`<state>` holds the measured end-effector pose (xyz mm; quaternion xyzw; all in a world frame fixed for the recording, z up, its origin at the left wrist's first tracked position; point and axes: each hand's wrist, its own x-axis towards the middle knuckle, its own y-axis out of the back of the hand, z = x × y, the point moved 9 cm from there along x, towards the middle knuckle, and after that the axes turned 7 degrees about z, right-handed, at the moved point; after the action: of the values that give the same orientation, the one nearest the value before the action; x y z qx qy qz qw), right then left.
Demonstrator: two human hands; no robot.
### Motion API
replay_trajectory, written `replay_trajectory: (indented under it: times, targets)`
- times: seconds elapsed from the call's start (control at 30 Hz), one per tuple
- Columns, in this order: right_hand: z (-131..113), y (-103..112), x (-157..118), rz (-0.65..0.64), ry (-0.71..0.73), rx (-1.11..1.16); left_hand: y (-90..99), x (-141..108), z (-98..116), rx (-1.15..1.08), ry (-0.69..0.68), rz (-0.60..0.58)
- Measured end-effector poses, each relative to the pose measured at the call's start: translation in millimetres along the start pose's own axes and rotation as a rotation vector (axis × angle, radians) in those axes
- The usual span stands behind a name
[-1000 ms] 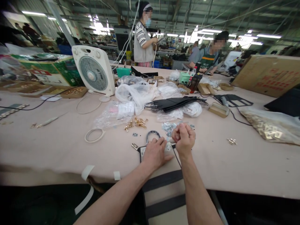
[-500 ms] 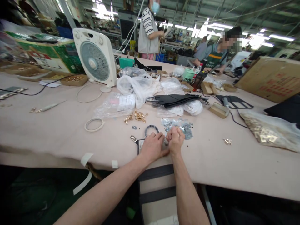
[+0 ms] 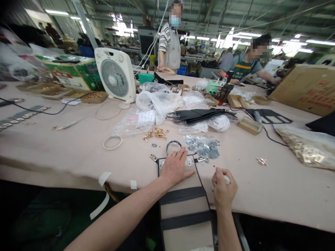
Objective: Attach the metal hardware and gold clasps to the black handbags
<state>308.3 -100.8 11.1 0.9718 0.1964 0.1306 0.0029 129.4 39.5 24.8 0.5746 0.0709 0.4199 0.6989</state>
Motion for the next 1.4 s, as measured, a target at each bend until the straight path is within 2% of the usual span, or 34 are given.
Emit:
replay_trajectory:
  times: [0.07,0.13,0.27,0.37,0.47,0.6,0.7,0.87,1.03,1.1,1.27,1.4]
  targets:
    - [2.6,7.1,-6.2,0.090,0.054,-0.086,0.9,1.6,-0.8,-0.019,0.007,-0.012]
    - [4.1,6.2,-8.1,0.093,0.079,-0.161,8.6,5.1,-0.6,-0.052,-0.020,-0.015]
    - [4.5,5.1,-5.4,0.054,0.069,-0.164,49.2,5.4,-4.3,-0.145,-0.130,0.069]
    - [3.5,6.1,-5.9,0.047,0.044,-0.105,81.8,-10.9,-25.4,-0.206,-0.086,0.179]
    - [1.3,6.7,-8.7,0.062,0.043,-0.049,95.8,-40.4,-50.7,-0.250,0.031,0.276]
    - [-0.3,5.6,-11.3,0.061,0.070,-0.073,88.9,-75.6,-66.6,-0.296,0.133,0.314]
    - [2.3,2.4,-11.5,0.012,0.073,-0.145,84.1,-85.0,-65.6,-0.326,0.148,0.314]
    - [5.8,-9.9,-14.9,-0.122,0.096,-0.348,82.7,-76.4,-55.4,-0.361,0.115,0.296]
    - [-8.9,-41.1,-33.9,-0.282,0.368,-0.632,67.3,-61.5,-47.0,-0.330,0.074,0.252]
    - [-11.0,-52.3,-43.3,-0.328,0.429,-0.688,57.8,-56.0,-48.2,-0.303,0.082,0.223]
    - [-11.3,-59.0,-54.4,-0.320,0.436,-0.719,44.2,-47.8,-55.4,-0.291,0.104,0.183]
    - [-13.3,-61.0,-49.3,-0.425,0.388,-0.611,45.0,-49.1,-60.7,-0.318,0.117,0.222]
